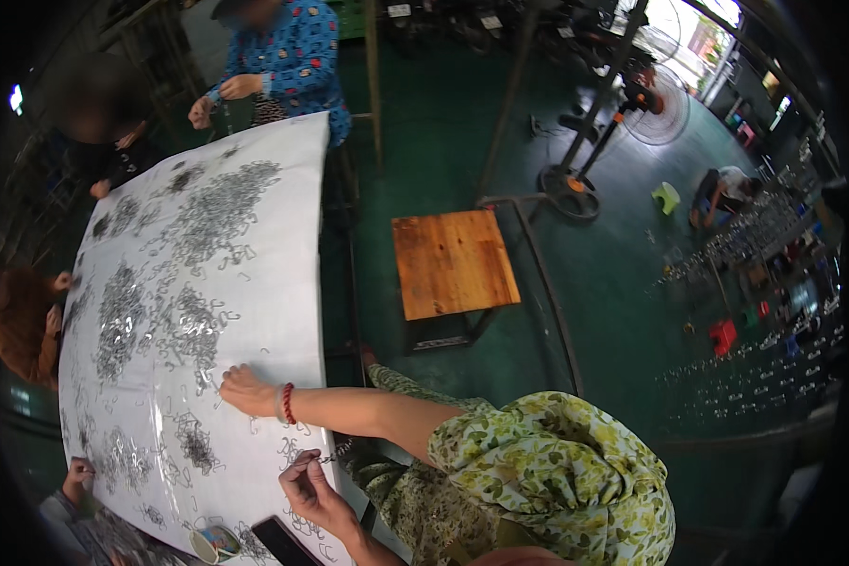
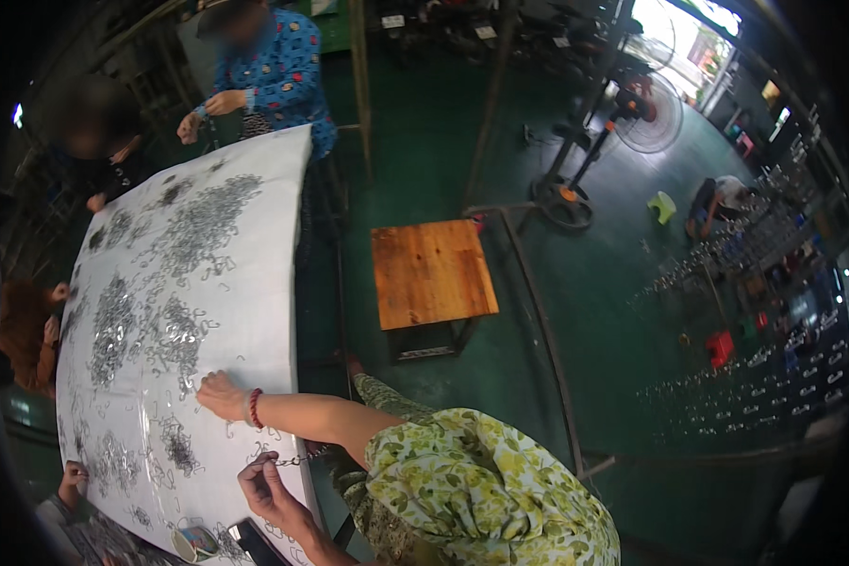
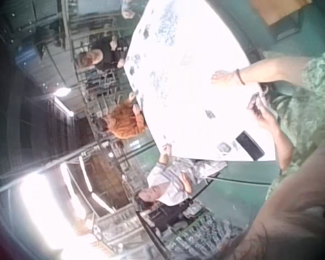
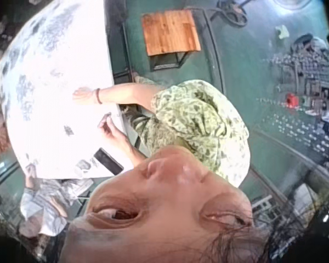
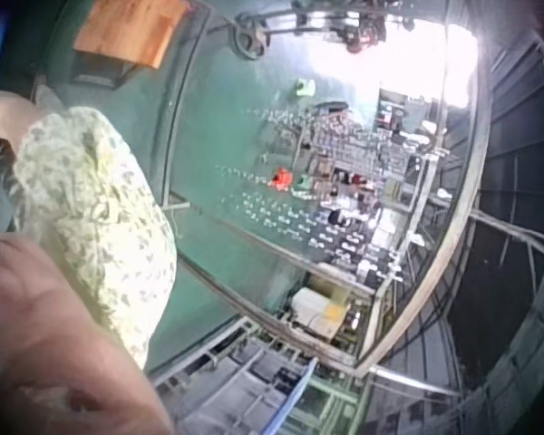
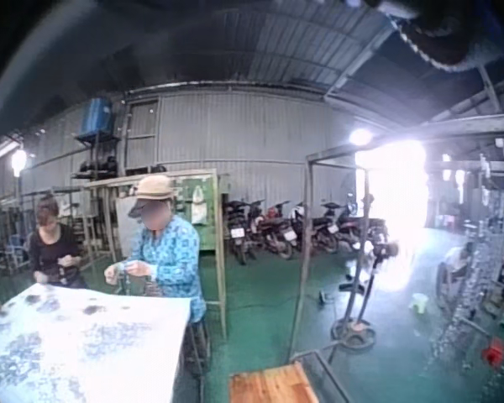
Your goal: The person sits at a table and repeatedly picks up small metal paperclips, links them together by hand, and places the resulting chains onto a white sheet on the table. Other people at the table also handle paperclips. A smartphone and a cup are visible on the table.
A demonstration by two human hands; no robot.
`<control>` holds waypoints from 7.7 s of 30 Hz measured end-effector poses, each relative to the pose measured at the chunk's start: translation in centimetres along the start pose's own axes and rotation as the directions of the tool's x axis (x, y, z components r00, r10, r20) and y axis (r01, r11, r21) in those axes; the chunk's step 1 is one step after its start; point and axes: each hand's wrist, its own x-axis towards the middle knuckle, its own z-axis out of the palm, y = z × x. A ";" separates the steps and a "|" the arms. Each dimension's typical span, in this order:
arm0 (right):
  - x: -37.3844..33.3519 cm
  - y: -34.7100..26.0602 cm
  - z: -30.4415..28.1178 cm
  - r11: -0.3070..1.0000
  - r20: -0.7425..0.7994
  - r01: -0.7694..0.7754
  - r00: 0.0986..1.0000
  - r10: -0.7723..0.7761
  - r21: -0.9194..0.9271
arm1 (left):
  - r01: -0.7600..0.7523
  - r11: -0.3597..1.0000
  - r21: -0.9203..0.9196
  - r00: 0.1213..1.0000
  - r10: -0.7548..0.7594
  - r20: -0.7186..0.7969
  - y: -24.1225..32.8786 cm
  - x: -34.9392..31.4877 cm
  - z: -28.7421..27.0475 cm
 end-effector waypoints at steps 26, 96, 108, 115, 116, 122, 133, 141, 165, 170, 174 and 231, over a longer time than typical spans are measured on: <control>-11.1 -3.6 -25.2 0.874 0.375 -0.100 0.922 -0.099 0.476 | -0.203 0.951 0.233 0.974 0.172 0.149 -0.5 1.7 1.1; -0.1 0.4 -6.8 0.898 0.176 0.020 0.978 -0.108 0.440 | -0.069 0.992 0.101 0.997 0.072 -0.023 -0.8 1.9 0.5; 1.8 2.5 0.3 0.967 0.190 0.098 0.971 -0.145 0.234 | -0.090 0.989 0.122 0.996 0.088 0.019 -1.4 0.5 -1.1; 1.8 2.7 -0.4 0.977 0.177 0.090 0.976 -0.125 0.193 | -0.079 0.987 0.139 0.997 0.077 0.020 -0.9 0.1 -0.3; 2.3 2.5 -0.7 0.983 0.198 0.117 0.969 -0.144 0.145 | -0.084 0.986 0.143 0.996 0.083 0.012 -0.5 0.1 -0.2; 3.3 1.3 -0.4 0.917 0.167 0.396 0.907 -0.385 -0.037 | -0.116 0.972 0.206 0.992 0.124 -0.024 0.8 -0.3 -0.5; -4.7 -0.1 -10.5 0.744 0.241 -0.254 0.962 0.127 0.618 | -0.070 0.971 0.230 0.997 0.072 0.000 0.1 0.1 0.3; -13.5 -4.4 -21.5 0.692 0.045 -0.146 0.986 0.162 0.707 | -0.155 0.948 0.279 0.987 0.157 0.014 -0.3 1.2 1.3; -14.3 -4.2 -21.6 0.518 0.218 -0.303 0.951 0.220 0.800 | 0.264 0.216 0.940 0.959 0.048 -0.280 -15.6 16.2 -16.9; -14.3 -4.6 -22.4 0.504 0.244 -0.337 0.939 0.242 0.796 | 0.258 0.214 0.942 0.931 0.205 -0.301 -11.7 15.8 -17.0; -14.4 -4.9 -22.7 0.573 0.211 -0.314 0.948 0.240 0.757 | 0.177 0.326 0.929 0.933 0.246 -0.264 -8.3 15.2 -17.6; -25.5 -6.9 -50.5 0.897 -0.921 0.323 0.341 0.186 0.301 | -0.101 0.975 0.197 0.556 -0.109 0.824 -3.7 8.9 12.3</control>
